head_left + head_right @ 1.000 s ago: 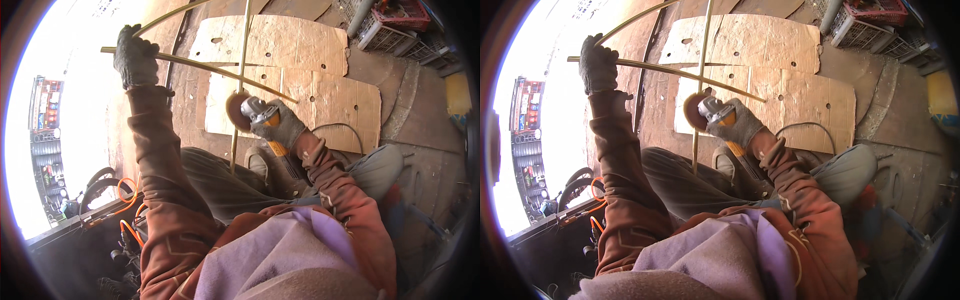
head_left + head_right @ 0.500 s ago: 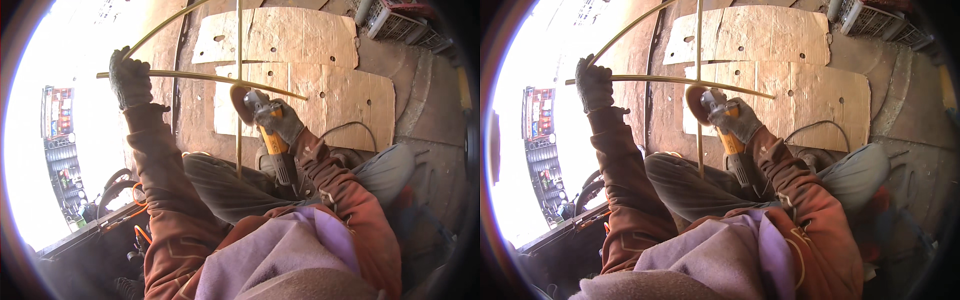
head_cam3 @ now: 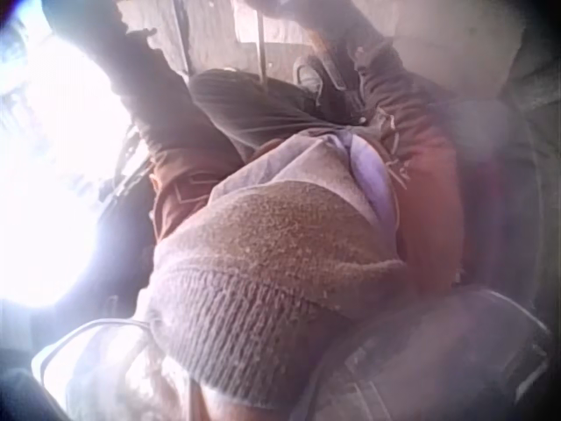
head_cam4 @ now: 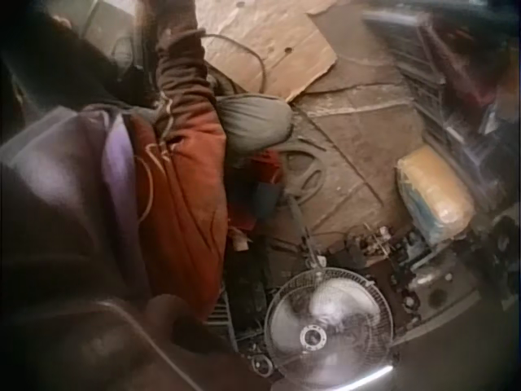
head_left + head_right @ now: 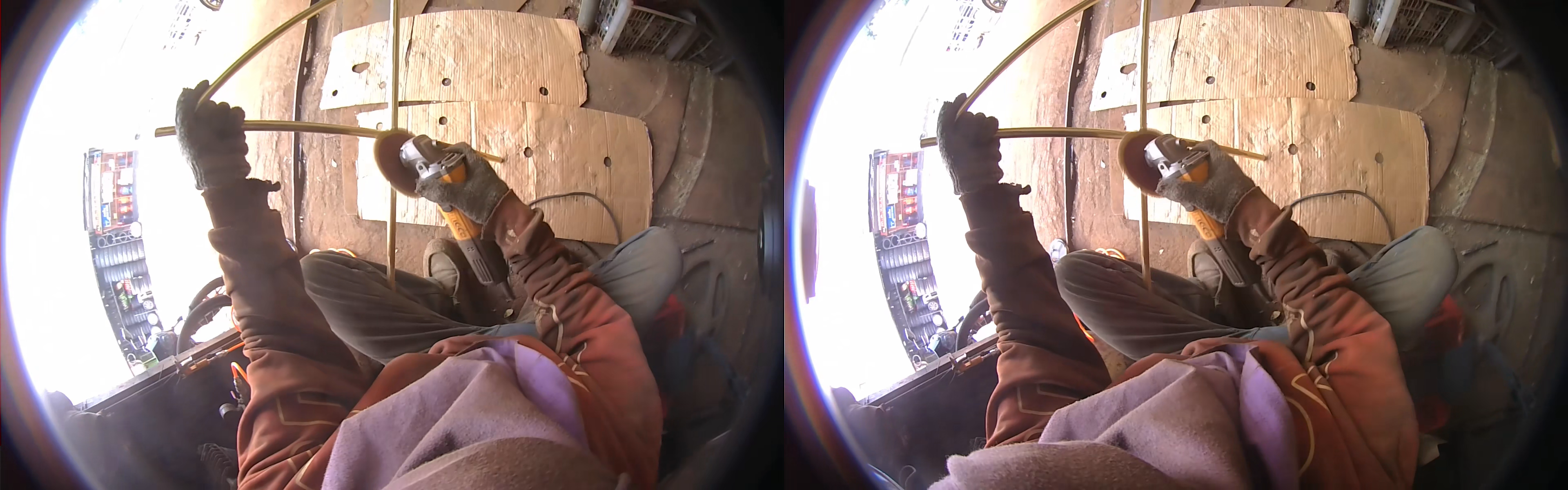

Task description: The person uses an angle grinder to smooth metal rods, holding the frame by hand while moving the rotating disc across various sections and joints.

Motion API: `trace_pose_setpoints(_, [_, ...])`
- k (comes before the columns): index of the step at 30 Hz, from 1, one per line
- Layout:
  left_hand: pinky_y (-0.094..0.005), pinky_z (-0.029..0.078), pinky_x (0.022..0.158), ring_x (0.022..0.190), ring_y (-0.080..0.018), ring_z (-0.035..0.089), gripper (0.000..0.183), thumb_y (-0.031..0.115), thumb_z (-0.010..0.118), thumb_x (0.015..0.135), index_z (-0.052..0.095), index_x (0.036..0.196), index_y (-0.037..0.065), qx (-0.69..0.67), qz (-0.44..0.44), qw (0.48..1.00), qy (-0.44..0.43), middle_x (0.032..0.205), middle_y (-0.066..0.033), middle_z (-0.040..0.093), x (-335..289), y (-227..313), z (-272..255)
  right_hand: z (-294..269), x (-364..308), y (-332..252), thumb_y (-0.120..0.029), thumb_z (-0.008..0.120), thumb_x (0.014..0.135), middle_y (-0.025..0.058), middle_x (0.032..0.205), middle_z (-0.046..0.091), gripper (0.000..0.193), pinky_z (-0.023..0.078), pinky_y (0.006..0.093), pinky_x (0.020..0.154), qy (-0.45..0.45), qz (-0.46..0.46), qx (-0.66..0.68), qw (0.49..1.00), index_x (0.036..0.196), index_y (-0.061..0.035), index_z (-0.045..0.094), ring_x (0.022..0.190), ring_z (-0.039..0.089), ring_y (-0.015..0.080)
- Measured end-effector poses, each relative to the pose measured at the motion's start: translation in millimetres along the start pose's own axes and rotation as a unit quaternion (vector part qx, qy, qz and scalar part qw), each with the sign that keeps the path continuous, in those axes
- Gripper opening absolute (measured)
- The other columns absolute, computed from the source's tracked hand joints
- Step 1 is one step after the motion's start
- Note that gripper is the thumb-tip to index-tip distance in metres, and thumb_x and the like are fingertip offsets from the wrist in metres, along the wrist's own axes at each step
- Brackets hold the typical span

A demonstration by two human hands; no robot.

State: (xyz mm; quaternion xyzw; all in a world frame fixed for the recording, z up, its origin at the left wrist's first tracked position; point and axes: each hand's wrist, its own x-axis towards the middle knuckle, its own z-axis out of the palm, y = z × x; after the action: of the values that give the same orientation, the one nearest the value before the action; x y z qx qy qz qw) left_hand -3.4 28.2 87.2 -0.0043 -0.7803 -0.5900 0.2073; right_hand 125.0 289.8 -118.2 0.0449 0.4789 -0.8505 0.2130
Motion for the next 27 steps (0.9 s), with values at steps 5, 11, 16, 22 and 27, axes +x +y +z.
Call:
trace_pose_setpoints(5, [-0.0215,0.028,0.036,0.039,-0.0076,0.029,0.028,0.024,0.048,0.097,0.054,0.11,-0.001,-0.09,-0.06,0.992,0.058,0.053,0.0037,0.029,1.9,31.5,38.5,-36.7,-7.8,-8.5,-0.018,0.085,0.07,0.0087,0.082,0.062,0.054,0.05,0.0257,0.053,0.026,0.038,-0.08,0.996,0.104,-0.0008,0.048,0.061,0.058,0.0116])
trace_pose_setpoints(11, [-0.0221,0.031,0.038,0.044,-0.0075,0.036,0.027,0.022,0.05,0.096,0.056,0.114,0.002,-0.176,-0.041,0.979,-0.091,0.06,0.0021,0.041,42.4,24.9,68.6,-59.8,-18.3,-16.3,-0.016,0.084,0.071,0.0068,0.08,0.061,0.05,0.05,0.0255,0.053,0.061,0.037,-0.115,0.991,0.104,-0.0018,0.048,0.061,0.058,0.0109])
trace_pose_setpoints(16, [-0.0212,0.04,0.049,0.058,-0.006,0.045,0.039,0.013,0.05,0.096,0.046,0.134,0.008,-0.22,0.071,0.952,-0.202,0.086,0.001,0.053,57.6,26.1,103.9,-44.9,-20.8,-27.8,-0.011,0.082,0.074,0.0055,0.082,0.062,0.043,0.052,0.0253,0.056,0.053,0.007,-0.078,0.996,0.103,-0.0052,0.05,0.063,0.06,0.0106])
trace_pose_setpoints(22, [-0.0231,0.043,0.052,0.062,-0.0075,0.048,0.044,0.012,0.049,0.096,0.042,0.139,0.009,-0.138,0.141,0.944,-0.266,0.11,-0.0028,0.057,75.0,35.1,134.5,-41.1,-30.1,-35.8,-0.023,0.086,0.068,0.01,0.099,0.063,0.059,0.054,0.0321,0.076,0.073,-0.108,-0.22,0.967,0.11,-0.0047,0.05,0.089,0.064,0.019])
trace_pose_setpoints(27, [-0.0232,0.034,0.042,0.048,-0.0078,0.039,0.031,0.013,0.046,0.098,0.05,0.129,0.009,-0.245,0.035,0.914,-0.321,0.072,-0.0007,0.051,88.1,36.5,155.5,-59.1,-34.9,-54.6,-0.035,0.083,0.07,0.016,0.104,0.066,0.065,0.053,0.038,0.081,0.106,-0.046,-0.489,0.865,0.115,-0.0061,0.046,0.094,0.066,0.0267])
